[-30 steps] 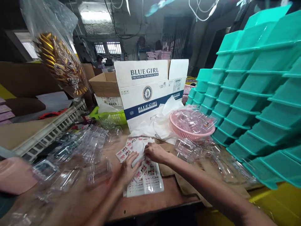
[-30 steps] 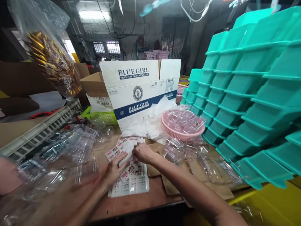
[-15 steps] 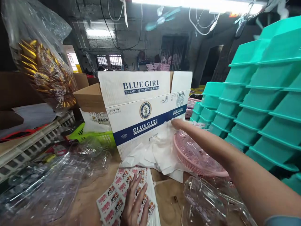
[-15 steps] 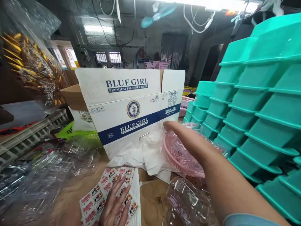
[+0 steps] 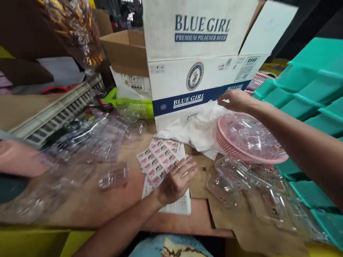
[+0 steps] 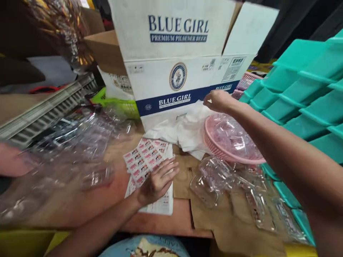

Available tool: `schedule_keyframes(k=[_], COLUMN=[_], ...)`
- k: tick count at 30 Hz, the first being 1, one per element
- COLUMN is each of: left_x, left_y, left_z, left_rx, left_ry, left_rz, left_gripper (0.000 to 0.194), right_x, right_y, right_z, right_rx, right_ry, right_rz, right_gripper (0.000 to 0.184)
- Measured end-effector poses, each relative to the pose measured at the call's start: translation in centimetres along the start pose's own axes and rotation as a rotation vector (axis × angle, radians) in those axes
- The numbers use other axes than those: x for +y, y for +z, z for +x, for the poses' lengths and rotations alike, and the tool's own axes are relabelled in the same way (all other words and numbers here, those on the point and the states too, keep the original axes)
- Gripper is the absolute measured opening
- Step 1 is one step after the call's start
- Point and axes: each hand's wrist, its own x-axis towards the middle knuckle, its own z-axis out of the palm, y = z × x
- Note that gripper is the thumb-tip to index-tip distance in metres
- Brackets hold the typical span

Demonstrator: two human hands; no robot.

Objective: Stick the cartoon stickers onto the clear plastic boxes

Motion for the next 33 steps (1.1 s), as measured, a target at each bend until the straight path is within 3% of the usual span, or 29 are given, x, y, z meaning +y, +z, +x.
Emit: schedule_keyframes(k=[2, 5, 7, 11, 13, 16, 18, 20, 23, 25, 29, 31, 33], left_x=[1.3, 4.1, 5.9, 7.6, 7.4, 6.3, 5.2, 4.1, 2.2, 1.1, -0.5, -0.8, -0.5], left_y=[-0.3, -1.9, -4.0, -9.2, -11.6, -13.8, -14.3, -14.0, -12.9, -12.5, -14.9, -16.5, -16.8], left_z=[0.0, -1.1, -2.9, -8.5, -11.5, -14.7, -15.7, -15.8, -15.3, -15.2, -16.0, -16.0, -15.0], left_rx=[-0.014, 0.005, 0.047, 0.198, 0.300, 0.441, 0.515, 0.557, 0.509, 0.420, 0.250, 0.256, 0.303], left_ry=[0.034, 0.075, 0.064, -0.113, -0.234, -0.363, -0.423, -0.531, -0.719, -0.774, -0.735, -0.676, -0.607], left_rz=[-0.089, -0.173, -0.191, -0.144, -0.084, 0.054, 0.196, 0.358, 0.500, 0.478, 0.417, 0.454, 0.431], left_gripper=[0.040, 0.037, 0.037, 0.040, 0.040, 0.041, 0.044, 0.060, 0.098, 0.106, 0.105, 0.096, 0.088], right_x=[-1.9, -5.8, -8.6, -14.5, -17.3, -21.1, -23.2, -24.5, -24.7, -23.6, -19.6, -18.0, -17.2], right_y=[0.0, 1.0, 2.2, 5.8, 8.3, 13.1, 16.3, 18.6, 19.3, 18.4, 15.7, 14.7, 14.1], right_z=[-3.7, -11.3, -16.6, -23.9, -25.1, -24.3, -23.2, -22.9, -23.9, -24.9, -24.9, -24.6, -25.0], right_rx=[-0.232, -0.459, -0.570, -0.655, -0.633, -0.586, -0.607, -0.662, -0.748, -0.775, -0.687, -0.602, -0.555], right_ry=[-0.078, -0.299, -0.467, -0.664, -0.652, -0.507, -0.437, -0.421, -0.391, -0.333, -0.092, 0.069, 0.290], right_rz=[0.003, 0.087, 0.195, 0.343, 0.435, 0.540, 0.557, 0.571, 0.642, 0.712, 0.872, 0.996, 1.213], right_gripper=[0.071, 0.037, 0.023, 0.023, 0.025, 0.033, 0.030, 0.017, 0.017, 0.020, 0.028, 0.025, 0.022])
